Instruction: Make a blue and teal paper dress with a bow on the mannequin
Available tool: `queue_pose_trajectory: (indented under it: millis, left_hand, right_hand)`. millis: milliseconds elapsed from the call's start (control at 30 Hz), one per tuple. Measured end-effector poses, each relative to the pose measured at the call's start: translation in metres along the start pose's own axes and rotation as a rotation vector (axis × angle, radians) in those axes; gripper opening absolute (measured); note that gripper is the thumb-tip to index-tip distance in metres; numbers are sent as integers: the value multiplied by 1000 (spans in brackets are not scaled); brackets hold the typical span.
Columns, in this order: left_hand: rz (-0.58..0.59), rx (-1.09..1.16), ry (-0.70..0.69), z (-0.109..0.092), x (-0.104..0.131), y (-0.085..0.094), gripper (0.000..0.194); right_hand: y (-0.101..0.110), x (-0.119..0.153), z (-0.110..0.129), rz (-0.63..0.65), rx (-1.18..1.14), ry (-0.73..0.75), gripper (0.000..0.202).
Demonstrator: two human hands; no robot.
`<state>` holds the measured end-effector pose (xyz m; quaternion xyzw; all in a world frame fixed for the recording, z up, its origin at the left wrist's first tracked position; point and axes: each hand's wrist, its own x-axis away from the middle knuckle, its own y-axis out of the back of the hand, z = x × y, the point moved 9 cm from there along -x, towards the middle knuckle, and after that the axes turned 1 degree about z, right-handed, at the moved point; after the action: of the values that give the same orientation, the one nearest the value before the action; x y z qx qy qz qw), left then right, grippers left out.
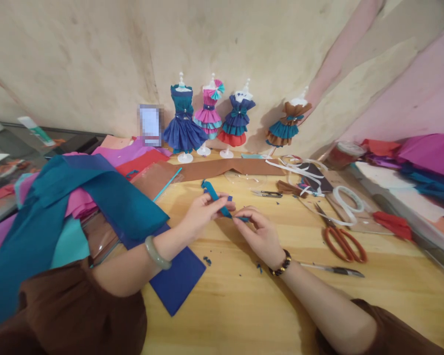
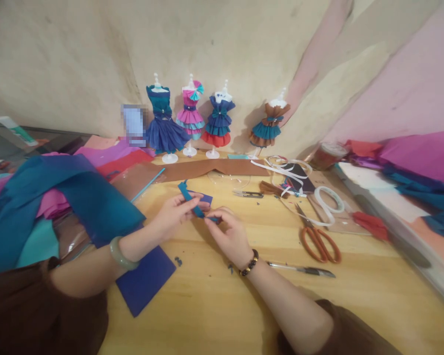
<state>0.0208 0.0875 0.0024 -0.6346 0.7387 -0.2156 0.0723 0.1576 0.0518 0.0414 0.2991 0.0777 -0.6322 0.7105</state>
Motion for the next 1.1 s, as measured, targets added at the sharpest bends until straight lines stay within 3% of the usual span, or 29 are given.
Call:
queue_pose_trajectory:
  millis: [133,367,500,633,800,900,1100]
  left_hand:
    - [-72,200,32,-9,-4,10,13]
    - [-202,350,5,-32,-13,37,17]
    - [-234,371,-80,-53,-16,51,17]
    - [-254,344,-165,-71,-16,59,18]
    - [-184,306,-170,-73,-14,49,18]
    - [-133,290,-151,-68,-10,36,21]
    - [67,313,-74,-52,10,-11,26]
  right_hand:
    - [-16,6,25,177,75,223,8]
    - [-41,18,32,453,241,366,9]
    - [-37,12,18,419,459,334,9]
    - [-16,-2,-4,278,633,165,11]
    - [5,-11,-27,220,710,-29,13]
    - [12,-15,-30,224,734,-64,9]
    - [14,-20,13,155,324,-18,30]
